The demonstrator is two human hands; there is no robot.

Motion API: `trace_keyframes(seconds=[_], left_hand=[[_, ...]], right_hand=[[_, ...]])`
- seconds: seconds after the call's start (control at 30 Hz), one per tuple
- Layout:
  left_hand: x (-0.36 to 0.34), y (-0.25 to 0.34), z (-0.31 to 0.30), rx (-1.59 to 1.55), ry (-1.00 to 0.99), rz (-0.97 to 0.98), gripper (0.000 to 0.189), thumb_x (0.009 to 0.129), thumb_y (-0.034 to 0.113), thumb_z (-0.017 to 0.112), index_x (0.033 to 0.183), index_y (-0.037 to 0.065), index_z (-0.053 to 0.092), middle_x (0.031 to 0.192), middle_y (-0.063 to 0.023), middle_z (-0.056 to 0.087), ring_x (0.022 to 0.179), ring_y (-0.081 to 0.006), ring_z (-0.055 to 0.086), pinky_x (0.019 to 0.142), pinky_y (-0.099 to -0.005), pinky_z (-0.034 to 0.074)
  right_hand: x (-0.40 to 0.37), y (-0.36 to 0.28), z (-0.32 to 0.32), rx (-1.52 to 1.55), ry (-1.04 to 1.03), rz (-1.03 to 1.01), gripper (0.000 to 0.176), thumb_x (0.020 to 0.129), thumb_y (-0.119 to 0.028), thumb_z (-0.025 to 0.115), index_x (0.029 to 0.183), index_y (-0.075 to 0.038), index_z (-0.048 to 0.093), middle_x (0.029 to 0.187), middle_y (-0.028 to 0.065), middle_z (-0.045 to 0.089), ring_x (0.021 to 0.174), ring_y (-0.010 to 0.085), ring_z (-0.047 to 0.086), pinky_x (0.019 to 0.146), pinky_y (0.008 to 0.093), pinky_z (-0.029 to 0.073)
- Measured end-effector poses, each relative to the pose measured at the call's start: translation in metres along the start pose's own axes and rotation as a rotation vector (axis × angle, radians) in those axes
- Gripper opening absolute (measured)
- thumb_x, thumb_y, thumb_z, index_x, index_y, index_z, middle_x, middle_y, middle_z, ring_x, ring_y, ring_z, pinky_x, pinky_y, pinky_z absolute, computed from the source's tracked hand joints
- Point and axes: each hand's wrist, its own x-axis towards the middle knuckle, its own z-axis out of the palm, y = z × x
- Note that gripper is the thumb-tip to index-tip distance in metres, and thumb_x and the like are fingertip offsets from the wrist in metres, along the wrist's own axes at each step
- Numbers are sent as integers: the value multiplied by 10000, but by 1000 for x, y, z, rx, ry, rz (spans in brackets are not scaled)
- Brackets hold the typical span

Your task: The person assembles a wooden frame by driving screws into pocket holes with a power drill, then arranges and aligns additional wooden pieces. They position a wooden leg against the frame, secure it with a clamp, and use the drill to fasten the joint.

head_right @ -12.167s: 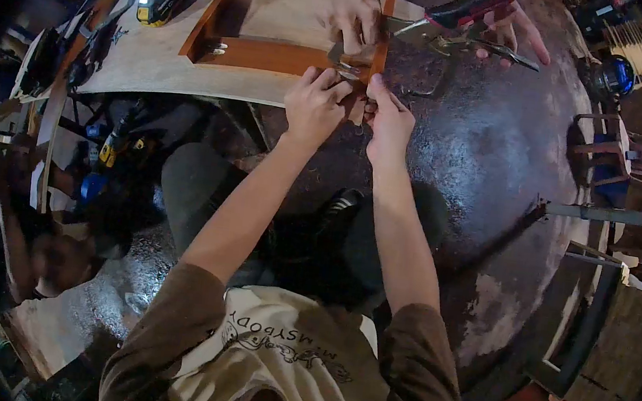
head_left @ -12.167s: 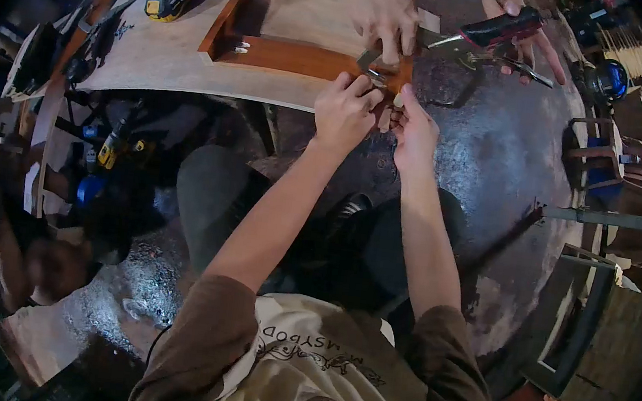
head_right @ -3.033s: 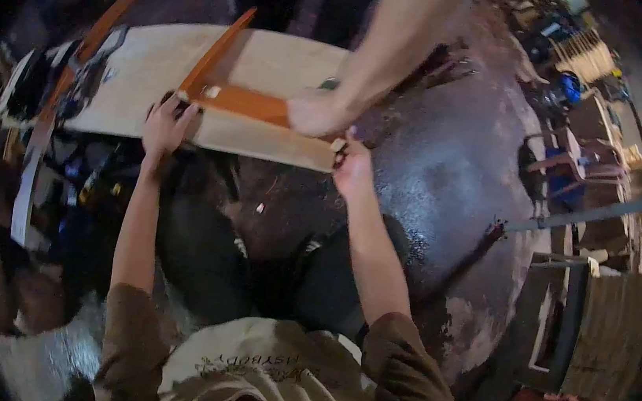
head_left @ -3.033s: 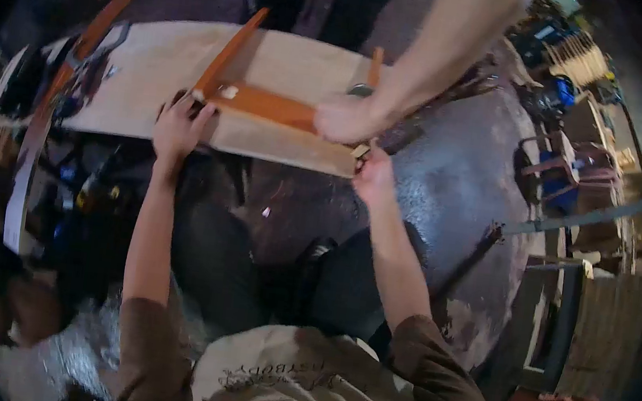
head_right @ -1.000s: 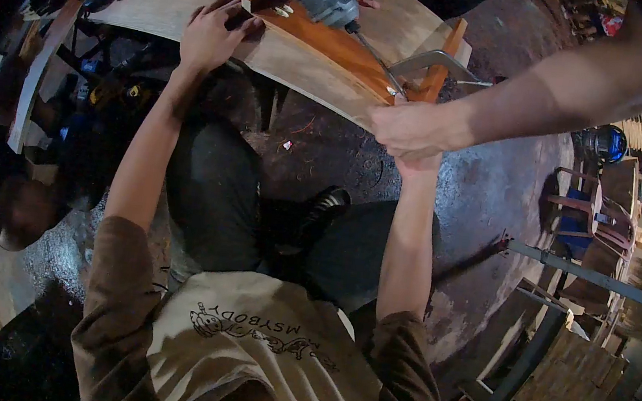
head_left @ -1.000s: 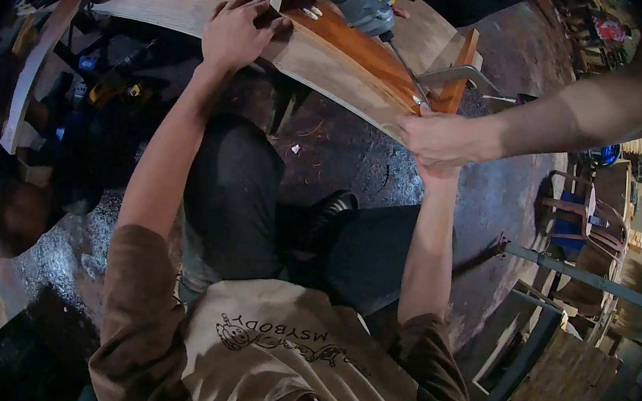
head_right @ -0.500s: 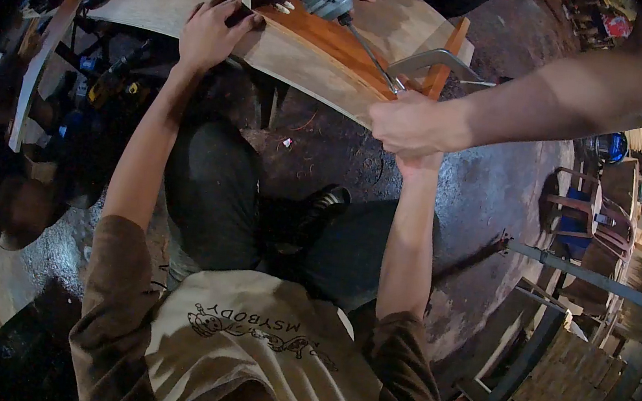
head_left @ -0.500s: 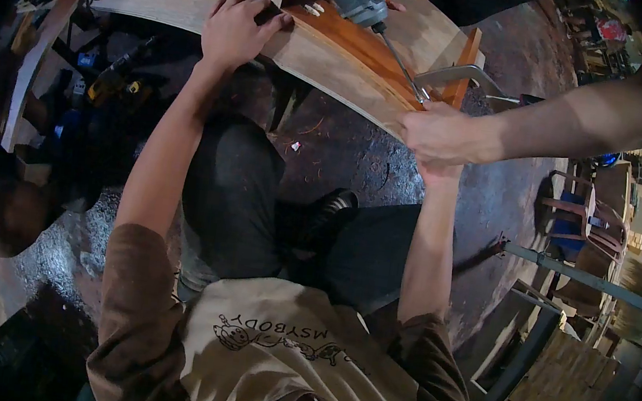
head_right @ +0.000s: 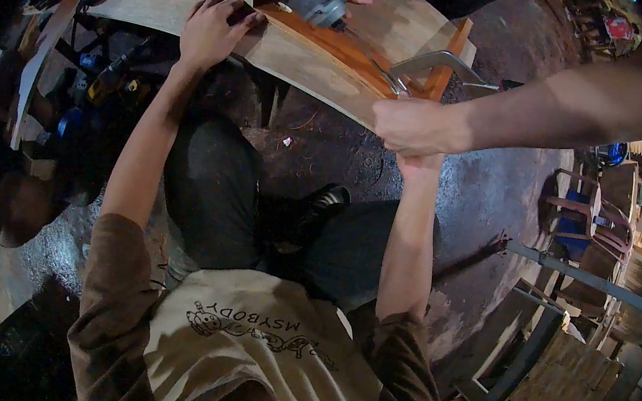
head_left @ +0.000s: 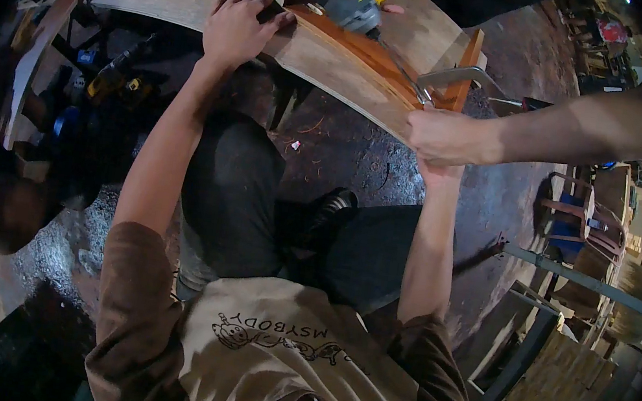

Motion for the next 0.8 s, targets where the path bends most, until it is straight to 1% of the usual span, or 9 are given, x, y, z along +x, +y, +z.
trace_keyframes(seconds=[0.03,0.1,0.23,0.3,0.33,0.4,0.43,0.5,0.8], left_hand=[[0,0,-1,0,0,0,553,900,547,618,1234,115,706,1270,-83,675,1296,-230,543,1130,-420,339],[-1,1,-4,-34,-59,-47,552,904,544,614,1255,126,698,1276,-93,670,1291,-234,545,1132,-417,337],[-1,4,-3,0,-10,-52,535,905,542,614,1245,139,703,1280,-88,667,1291,-231,545,1134,-413,338],[-2,5,-3,15,-10,-48,519,906,540,613,1236,150,707,1284,-78,667,1296,-227,542,1137,-414,334],[-1,5,-3,15,-10,-48,519,906,540,613,1236,150,707,1284,-78,667,1296,-227,542,1137,-414,334],[-1,6,-4,5,0,-52,509,907,540,613,1218,150,715,1289,-68,667,1307,-220,533,1140,-411,329],[0,6,-5,5,0,-53,509,907,540,613,1218,150,715,1289,-68,667,1307,-220,533,1140,-411,329],[-1,6,-6,14,-39,-49,508,909,544,611,1209,150,721,1300,-65,662,1320,-214,523,1144,-412,322],[-1,5,-5,37,-37,-54,529,911,558,604,1226,146,712,1316,-46,656,1325,-209,521,1139,-419,330]], right_hand=[[-1,1,3,0,0,0,412,1004,-339,517,1256,-20,580,1224,152,650,1121,279,634,975,412,536],[-2,2,6,1,84,-7,412,1003,-338,517,1255,-19,581,1216,149,655,1111,281,641,977,404,536],[-1,1,6,-14,54,6,454,1020,-363,477,1270,4,569,1249,178,643,1158,306,629,1017,433,523],[-3,3,12,-81,178,-51,435,1002,-353,505,1267,-16,581,1249,156,645,1147,288,626,1019,419,513],[-1,2,6,-81,178,-51,435,1002,-353,505,1267,-16,581,1249,156,645,1147,288,626,1019,419,513],[2,0,-2,-3,-32,9,455,1004,-361,492,1271,-3,579,1275,166,636,1177,291,615,1031,419,507],[2,0,-1,-3,-31,9,455,1004,-361,492,1271,-3,579,1275,166,636,1177,291,615,1031,419,507],[2,1,5,-35,99,-15,405,1015,-362,494,1198,-16,596,1157,130,665,1071,267,651,938,405,548],[1,2,-1,-23,115,-23,416,1011,-356,506,1207,0,594,1182,144,666,1083,272,655,950,412,547]])
